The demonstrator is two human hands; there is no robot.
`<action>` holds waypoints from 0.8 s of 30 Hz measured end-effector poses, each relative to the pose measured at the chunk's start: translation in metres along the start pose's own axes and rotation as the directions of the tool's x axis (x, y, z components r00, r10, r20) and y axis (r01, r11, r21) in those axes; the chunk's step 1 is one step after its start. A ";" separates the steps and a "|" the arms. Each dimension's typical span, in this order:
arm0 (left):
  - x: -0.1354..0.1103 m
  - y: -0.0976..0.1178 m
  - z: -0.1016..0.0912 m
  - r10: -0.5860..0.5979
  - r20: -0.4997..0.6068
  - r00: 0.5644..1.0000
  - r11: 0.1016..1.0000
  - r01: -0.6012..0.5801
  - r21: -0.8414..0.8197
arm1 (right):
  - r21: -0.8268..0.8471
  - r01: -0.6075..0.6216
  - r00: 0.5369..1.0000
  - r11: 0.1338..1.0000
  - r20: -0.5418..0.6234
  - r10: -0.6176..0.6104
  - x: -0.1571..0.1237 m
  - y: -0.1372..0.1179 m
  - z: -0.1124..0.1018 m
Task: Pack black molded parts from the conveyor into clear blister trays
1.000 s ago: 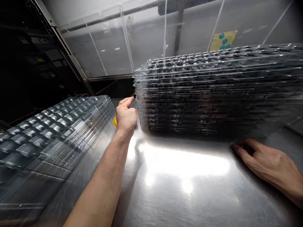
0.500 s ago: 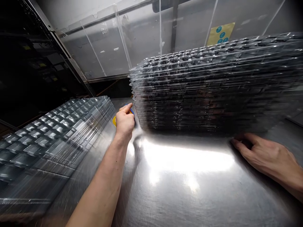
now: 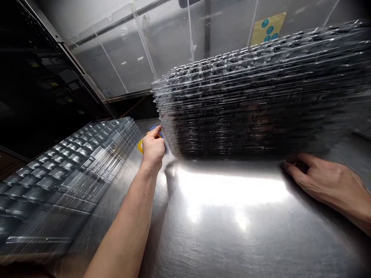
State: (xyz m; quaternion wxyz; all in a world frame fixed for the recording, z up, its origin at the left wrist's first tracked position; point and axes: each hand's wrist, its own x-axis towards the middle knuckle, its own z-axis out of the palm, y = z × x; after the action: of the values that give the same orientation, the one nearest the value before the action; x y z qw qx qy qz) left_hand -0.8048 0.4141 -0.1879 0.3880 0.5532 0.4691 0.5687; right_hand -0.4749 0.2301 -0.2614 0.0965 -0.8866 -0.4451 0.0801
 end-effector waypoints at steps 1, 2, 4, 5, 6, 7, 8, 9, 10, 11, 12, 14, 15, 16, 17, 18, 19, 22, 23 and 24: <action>-0.001 0.001 0.001 0.006 0.014 1.000 1.000 -0.006 0.004 | -0.003 -0.001 1.000 1.000 -0.004 0.001 0.000 0.000 0.000; -0.001 0.002 0.001 0.008 0.031 0.999 1.000 -0.008 -0.005 | -0.012 -0.006 1.000 1.000 -0.007 0.006 -0.001 0.000 -0.001; -0.002 0.006 0.002 -0.012 0.060 0.998 0.998 0.016 -0.069 | -0.023 -0.004 1.000 1.000 -0.010 0.004 -0.001 -0.001 -0.001; -0.003 0.008 0.002 -0.033 0.070 0.997 0.993 0.041 -0.113 | -0.026 -0.003 1.000 1.000 -0.011 0.003 -0.001 -0.002 -0.002; -0.004 0.010 0.002 -0.057 0.078 0.995 0.986 0.069 -0.152 | -0.026 -0.002 1.000 1.000 -0.012 0.002 -0.001 -0.002 -0.002; -0.005 0.011 0.002 -0.082 0.076 0.994 0.979 0.094 -0.179 | -0.023 -0.001 1.000 1.000 -0.013 0.001 -0.001 -0.003 -0.002; -0.006 0.011 0.002 -0.103 0.062 0.993 0.975 0.113 -0.190 | -0.019 0.001 1.000 1.000 -0.017 -0.001 -0.001 -0.003 -0.002; -0.006 0.010 0.002 -0.120 0.041 0.992 0.975 0.126 -0.186 | -0.014 0.004 1.000 1.000 -0.022 -0.004 -0.001 -0.003 -0.002; -0.007 0.009 0.001 -0.134 0.018 0.991 0.976 0.135 -0.174 | -0.010 0.006 1.000 1.000 -0.029 -0.007 -0.001 -0.004 -0.002; -0.007 0.008 0.001 -0.146 -0.004 0.989 0.977 0.144 -0.159 | -0.006 0.010 0.999 1.000 -0.037 -0.010 -0.002 -0.004 -0.002; -0.008 0.006 0.001 -0.156 -0.019 0.988 0.978 0.152 -0.145 | -0.005 0.012 0.999 1.000 -0.044 -0.012 -0.002 -0.004 -0.001; -0.008 0.003 0.001 -0.169 -0.024 0.985 0.978 0.165 -0.131 | -0.003 0.014 0.998 1.000 -0.056 -0.014 -0.002 -0.005 -0.001; -0.008 0.003 0.001 -0.173 -0.023 0.985 0.977 0.169 -0.127 | 0.000 0.015 0.998 1.000 -0.059 -0.015 -0.003 -0.005 -0.001; -0.008 0.002 0.002 -0.175 -0.021 0.984 0.978 0.171 -0.124 | 0.003 0.018 0.998 1.000 -0.062 -0.017 -0.003 -0.005 -0.001; -0.008 0.002 0.001 -0.174 -0.020 0.985 0.978 0.170 -0.121 | 0.006 0.019 0.998 1.000 -0.065 -0.018 -0.003 -0.005 -0.001; -0.008 0.003 0.001 -0.173 -0.017 0.985 0.978 0.170 -0.119 | 0.008 0.020 0.997 1.000 -0.069 -0.020 -0.003 -0.005 -0.002; -0.009 0.003 0.001 -0.171 -0.014 0.985 0.979 0.168 -0.118 | 0.010 0.022 0.997 1.000 -0.075 -0.021 -0.004 -0.005 -0.002; -0.010 0.002 0.000 -0.162 -0.001 0.987 0.980 0.161 -0.115 | 0.018 0.025 0.996 1.000 -0.084 -0.023 -0.004 -0.006 -0.002; -0.010 0.001 -0.001 -0.161 0.008 0.987 0.980 0.161 -0.115 | 0.020 0.024 0.996 1.000 -0.081 -0.023 -0.004 -0.006 -0.003; -0.011 0.000 -0.001 -0.161 0.016 0.987 0.980 0.161 -0.114 | 0.020 0.023 0.997 1.000 -0.074 -0.021 -0.004 -0.007 -0.003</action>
State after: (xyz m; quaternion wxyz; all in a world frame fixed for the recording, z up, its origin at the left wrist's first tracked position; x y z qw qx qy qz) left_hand -0.8045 0.4032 -0.1905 0.4656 0.4919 0.4774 0.5597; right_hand -0.4817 0.2302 -0.2566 0.1227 -0.8830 -0.4502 0.0510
